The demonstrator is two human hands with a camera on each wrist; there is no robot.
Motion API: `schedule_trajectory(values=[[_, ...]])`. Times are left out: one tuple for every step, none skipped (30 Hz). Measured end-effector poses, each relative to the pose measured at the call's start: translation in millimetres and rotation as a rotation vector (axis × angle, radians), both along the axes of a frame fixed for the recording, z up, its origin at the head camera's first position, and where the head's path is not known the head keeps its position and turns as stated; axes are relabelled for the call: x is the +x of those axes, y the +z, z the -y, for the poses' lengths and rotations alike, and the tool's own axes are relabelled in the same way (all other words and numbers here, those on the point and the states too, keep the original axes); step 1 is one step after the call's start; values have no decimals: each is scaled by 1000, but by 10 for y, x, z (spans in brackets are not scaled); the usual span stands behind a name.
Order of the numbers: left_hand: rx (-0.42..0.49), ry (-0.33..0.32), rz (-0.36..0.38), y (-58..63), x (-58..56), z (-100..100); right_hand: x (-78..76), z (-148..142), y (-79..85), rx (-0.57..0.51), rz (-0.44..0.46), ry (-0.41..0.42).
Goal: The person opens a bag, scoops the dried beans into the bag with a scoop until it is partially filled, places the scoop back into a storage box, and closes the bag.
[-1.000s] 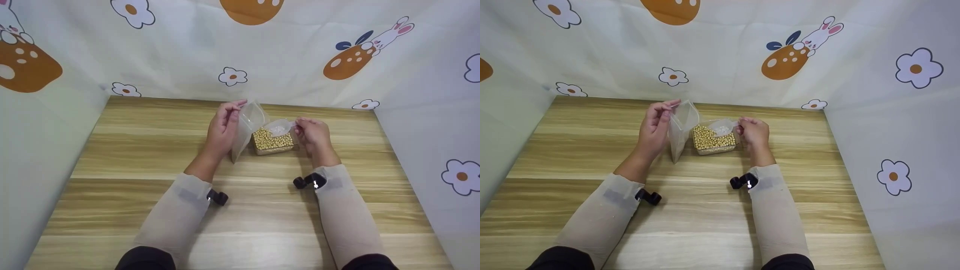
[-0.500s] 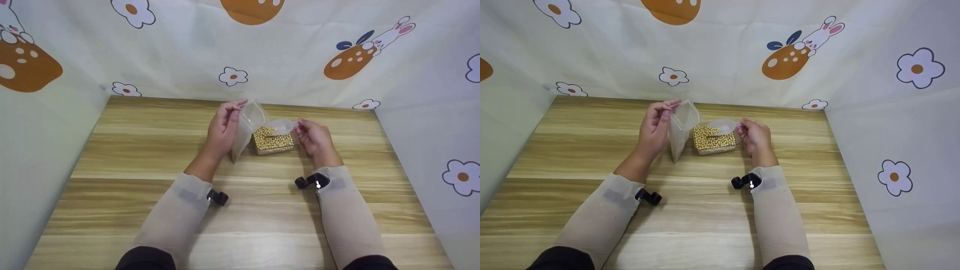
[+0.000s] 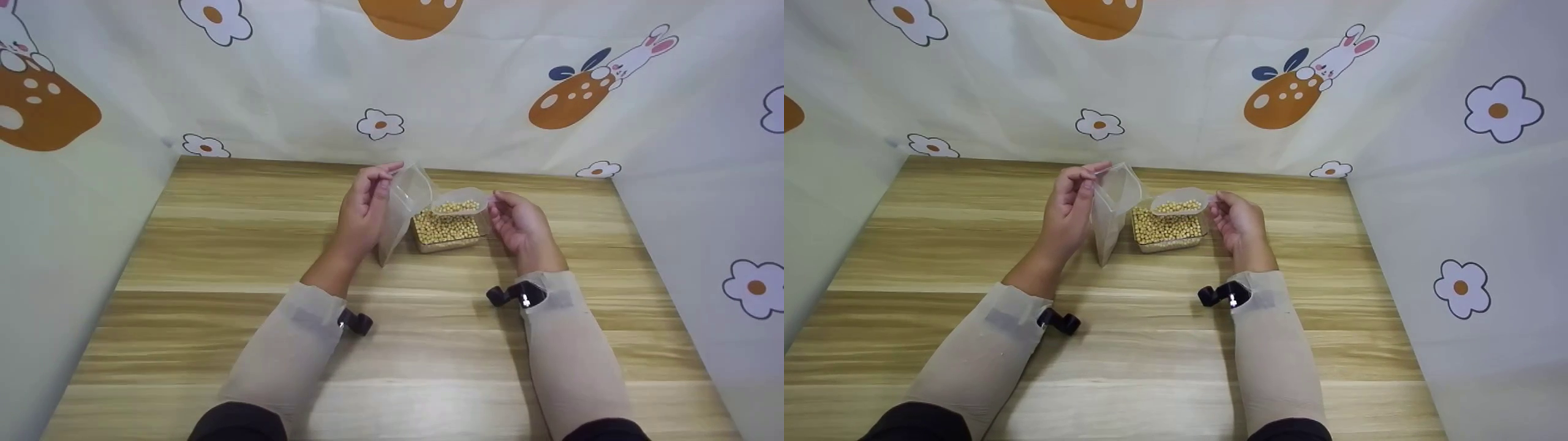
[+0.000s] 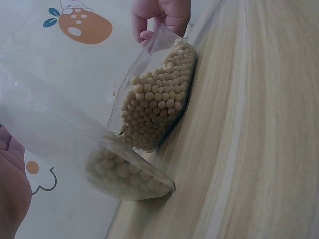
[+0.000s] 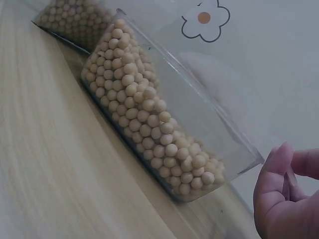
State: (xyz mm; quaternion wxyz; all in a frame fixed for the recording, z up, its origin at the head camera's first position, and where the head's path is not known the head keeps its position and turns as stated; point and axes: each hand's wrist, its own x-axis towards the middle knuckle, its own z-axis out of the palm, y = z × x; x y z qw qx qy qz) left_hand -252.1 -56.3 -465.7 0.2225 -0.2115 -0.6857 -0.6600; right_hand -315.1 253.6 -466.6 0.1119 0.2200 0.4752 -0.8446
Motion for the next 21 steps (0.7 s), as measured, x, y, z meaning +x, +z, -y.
schedule_trajectory(values=[[-1, 0, 0, 0, -1, 0, 8, -2, 26, -3, -3, -6], [-1, 0, 0, -1, -1, 0, 16, -5, 54, -8, -8, -15], [-1, 0, 0, 0, -2, 0, 21, -11, 81, -17, -13, -24], [-4, 2, 3, 3, 1, 1, 27, -14, 112, -24, -20, -37], [-3, 2, 5, 5, 3, 1, 33, -17, 145, -28, -28, -47], [-2, 2, 7, 6, 4, 1, 39, -16, 179, -31, -36, -59], [0, 2, 8, 9, 5, 1, 44, -20, 214, -39, -44, -64], [2, 1, 7, 10, 6, 1, 49, -21, 248, -45, -55, -68], [3, 1, 7, 11, 7, 1, 55, -22, 283, -53, -65, -70], [4, 1, 7, 11, 8, 1, 61, -19, 319, -51, -78, -70], [7, -1, 6, 9, 6, 1, 69, -16, 354, -53, -91, -67], [8, 0, 7, 8, 5, 0, 76, -14, 387, -62, -102, -61], [8, 1, 9, 7, 4, 0, 83, -11, 419, -64, -115, -56], [5, 3, 13, 5, 3, 0, 91, -5, 450, -63, -127, -54], [4, 5, 18, 4, 2, 0, 97, 0, 480, -63, -139, -53], [4, 6, 21, 4, 1, -1, 104, 7, 509, -60, -151, -51], [3, 8, 23, 3, 1, -1, 110, 12, 538, -62, -162, -49], [1, 11, 26, 4, 1, -1, 116, 19, 565, -60, -173, -46], [4, 10, 26, 4, 0, -1, 121, 26, 593, -56, -183, -46], [5, 9, 26, 6, 0, 0, 124, 33, 620, -56, -193, -45], [6, 8, 26, 7, 0, 1, 128, 41, 648, -57, -203, -43]])
